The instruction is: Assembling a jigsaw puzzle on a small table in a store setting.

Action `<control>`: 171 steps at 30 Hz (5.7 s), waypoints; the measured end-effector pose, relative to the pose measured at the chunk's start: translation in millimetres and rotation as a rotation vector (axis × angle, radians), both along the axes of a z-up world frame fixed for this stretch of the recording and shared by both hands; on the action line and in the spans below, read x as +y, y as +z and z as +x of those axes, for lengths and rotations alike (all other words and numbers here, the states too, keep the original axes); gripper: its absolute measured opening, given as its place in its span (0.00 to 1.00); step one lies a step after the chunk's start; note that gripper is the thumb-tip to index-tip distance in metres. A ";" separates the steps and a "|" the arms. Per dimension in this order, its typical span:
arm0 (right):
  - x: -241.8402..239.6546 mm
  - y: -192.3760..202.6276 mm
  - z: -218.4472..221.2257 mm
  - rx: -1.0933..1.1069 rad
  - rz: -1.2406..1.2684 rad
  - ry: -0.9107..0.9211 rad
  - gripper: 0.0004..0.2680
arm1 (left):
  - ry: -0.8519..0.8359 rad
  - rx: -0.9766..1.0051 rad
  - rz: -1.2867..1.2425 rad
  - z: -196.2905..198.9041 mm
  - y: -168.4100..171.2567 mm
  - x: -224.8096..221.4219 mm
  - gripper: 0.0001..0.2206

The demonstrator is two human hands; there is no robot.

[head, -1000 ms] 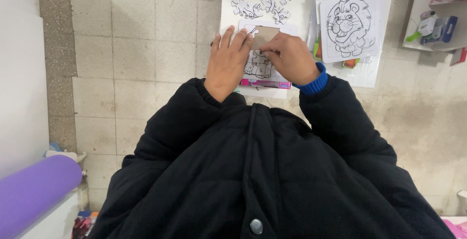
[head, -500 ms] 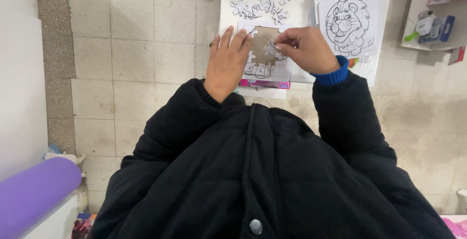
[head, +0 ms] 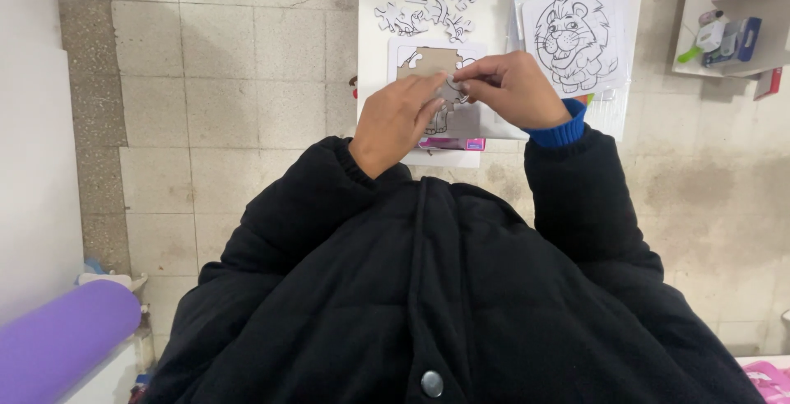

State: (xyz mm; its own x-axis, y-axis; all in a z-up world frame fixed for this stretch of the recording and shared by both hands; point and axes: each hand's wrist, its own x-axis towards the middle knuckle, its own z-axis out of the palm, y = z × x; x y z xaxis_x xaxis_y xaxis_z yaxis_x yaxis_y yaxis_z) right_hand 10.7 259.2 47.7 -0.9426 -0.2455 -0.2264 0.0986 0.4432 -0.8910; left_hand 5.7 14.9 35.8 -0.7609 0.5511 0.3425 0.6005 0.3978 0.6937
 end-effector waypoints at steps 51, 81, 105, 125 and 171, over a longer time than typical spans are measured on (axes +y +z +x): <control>-17.4 -9.5 -10.2 0.363 0.408 0.178 0.03 | -0.199 0.314 -0.249 33.8 -23.9 0.1 0.04; -12.8 -1.2 -0.4 0.216 0.254 0.088 0.06 | -0.203 0.297 -0.256 32.9 -19.6 -1.8 0.05; -19.8 -9.3 -86.2 0.250 0.202 0.029 0.09 | -0.184 0.238 -0.198 26.9 -19.8 -5.1 0.05; 16.6 -54.2 -142.7 0.582 0.522 0.041 0.13 | -0.265 0.229 -0.219 17.8 -21.8 -5.5 0.02; -14.5 13.1 -15.0 0.054 0.225 0.148 0.09 | -0.233 0.170 -0.215 25.6 -7.0 -8.0 0.04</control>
